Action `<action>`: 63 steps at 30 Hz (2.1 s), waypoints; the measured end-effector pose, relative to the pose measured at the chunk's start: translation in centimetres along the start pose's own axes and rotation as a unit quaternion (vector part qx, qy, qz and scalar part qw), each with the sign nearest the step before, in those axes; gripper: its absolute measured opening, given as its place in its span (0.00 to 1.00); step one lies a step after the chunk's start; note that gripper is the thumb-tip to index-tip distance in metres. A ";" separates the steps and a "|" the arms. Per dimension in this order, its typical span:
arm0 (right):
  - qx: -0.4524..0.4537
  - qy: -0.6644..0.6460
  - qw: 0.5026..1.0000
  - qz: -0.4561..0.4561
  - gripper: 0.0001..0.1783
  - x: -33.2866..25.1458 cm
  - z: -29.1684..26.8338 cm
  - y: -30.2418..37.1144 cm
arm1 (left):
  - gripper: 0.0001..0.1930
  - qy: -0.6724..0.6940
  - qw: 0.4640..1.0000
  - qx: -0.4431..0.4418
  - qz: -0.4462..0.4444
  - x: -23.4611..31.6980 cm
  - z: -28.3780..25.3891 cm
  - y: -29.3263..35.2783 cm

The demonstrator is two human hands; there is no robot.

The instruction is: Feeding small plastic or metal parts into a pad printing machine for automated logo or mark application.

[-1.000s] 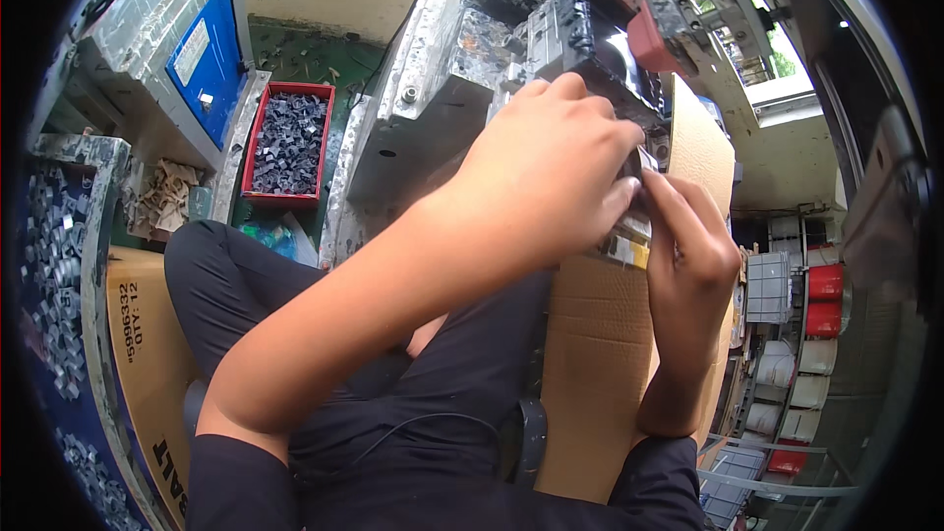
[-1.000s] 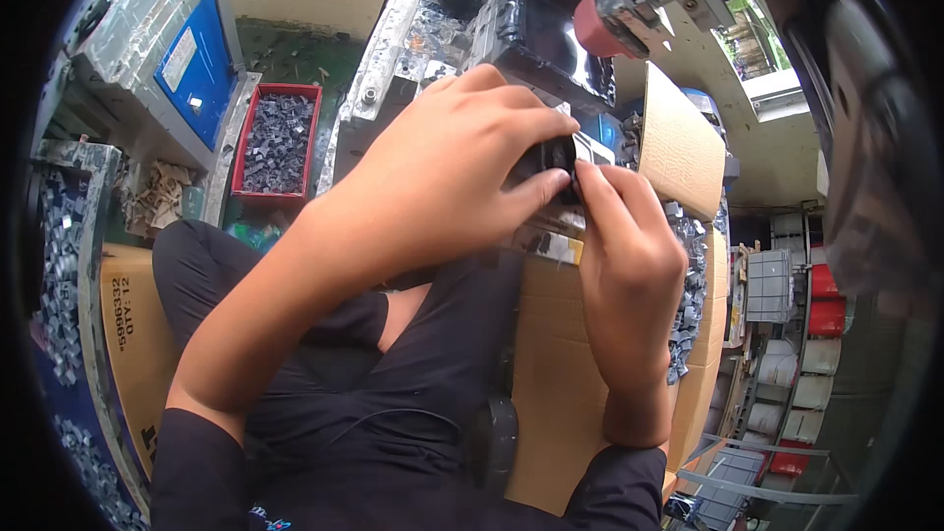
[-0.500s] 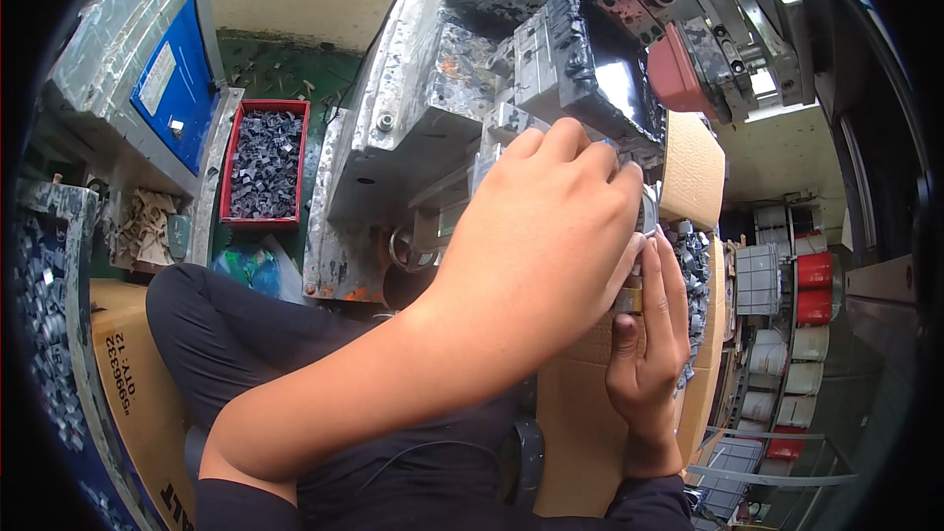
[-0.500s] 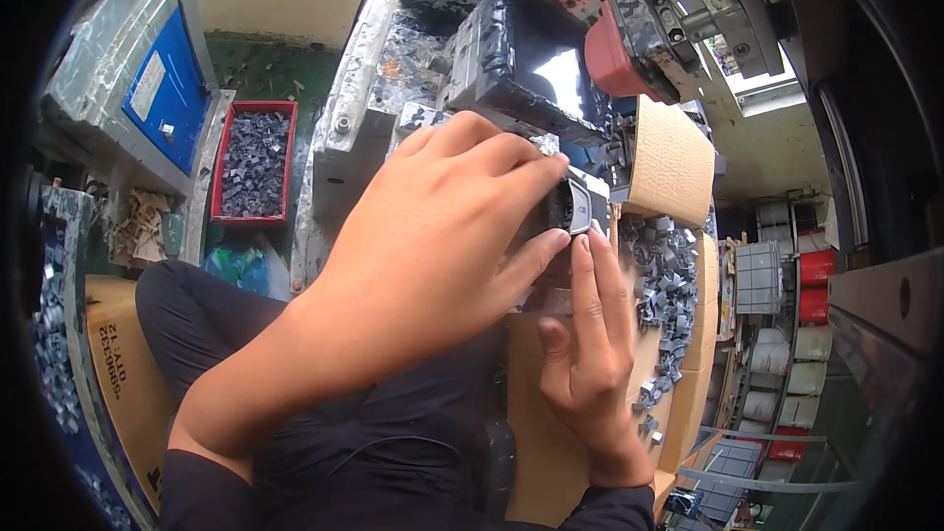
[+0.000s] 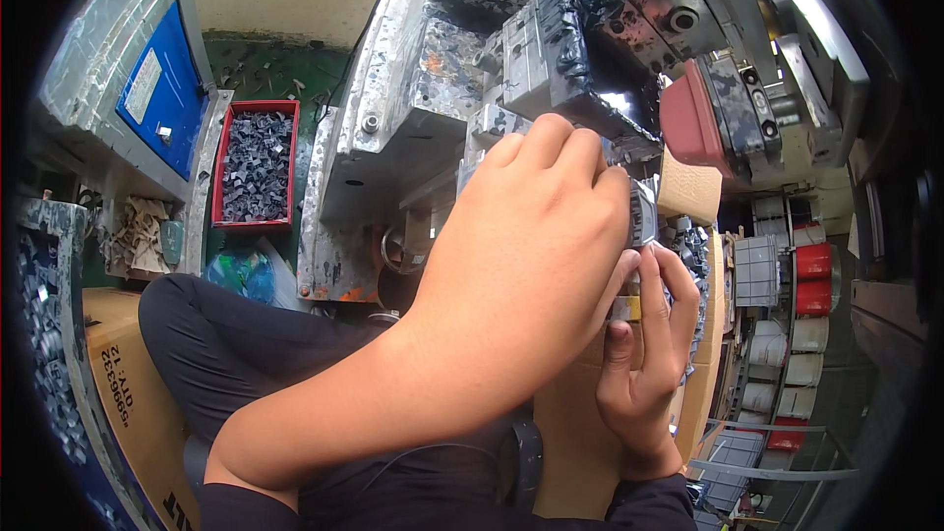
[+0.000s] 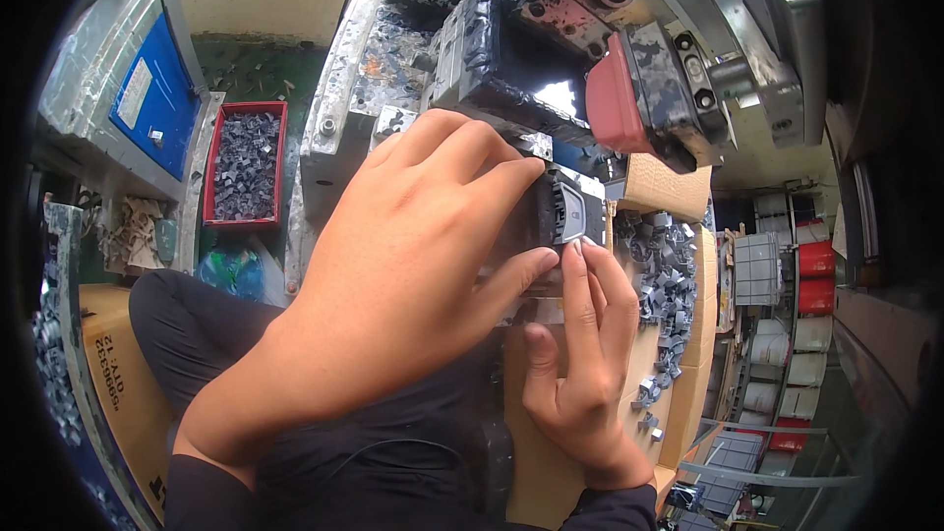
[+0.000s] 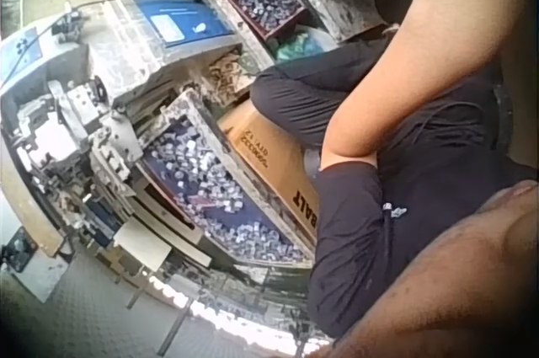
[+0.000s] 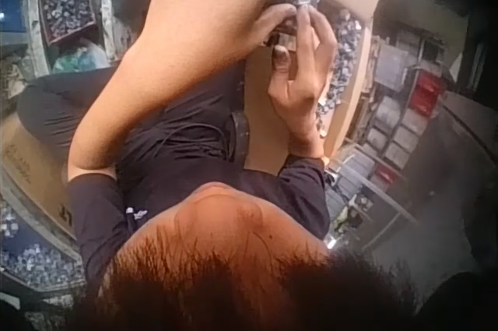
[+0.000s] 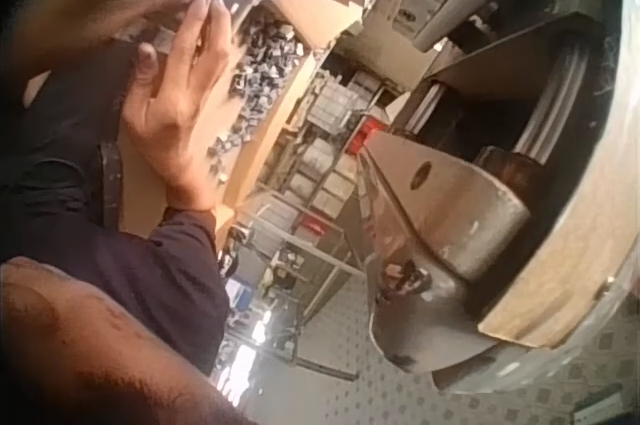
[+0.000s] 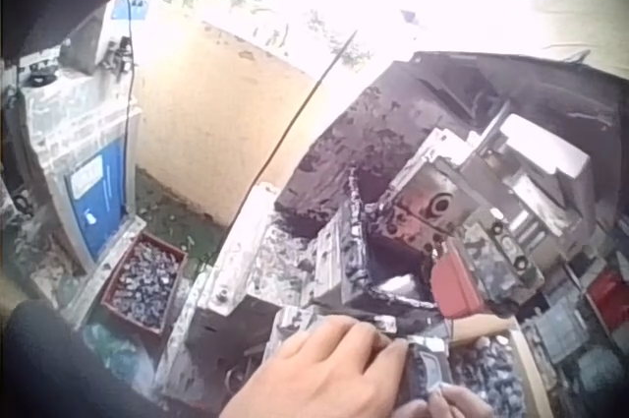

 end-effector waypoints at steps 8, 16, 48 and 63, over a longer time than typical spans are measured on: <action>-0.039 0.047 0.997 -0.036 0.29 -0.7 0.3 0.0 | 0.21 -0.030 0.997 -0.053 -0.048 -0.2 0.5 0.0; -0.045 0.054 0.997 -0.036 0.30 -0.5 0.2 0.1 | 0.22 -0.038 0.997 -0.053 -0.048 -0.1 0.7 0.1; -0.042 0.065 0.996 -0.038 0.32 -0.4 0.1 0.4 | 0.23 -0.046 0.996 -0.049 -0.051 0.0 0.9 0.3; 0.041 -0.175 0.983 0.036 0.22 4.0 0.5 -0.7 | 0.21 -0.093 0.994 -0.056 -0.034 1.3 1.9 -0.2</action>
Point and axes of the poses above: each hand's wrist, its own y-axis away from the middle knuckle, its own z-axis out of the palm, x = y × z, the point moved 9 cm from there along -y, towards the middle knuckle, and after that the axes turned 10 degrees about y, right-handed, at the moved point
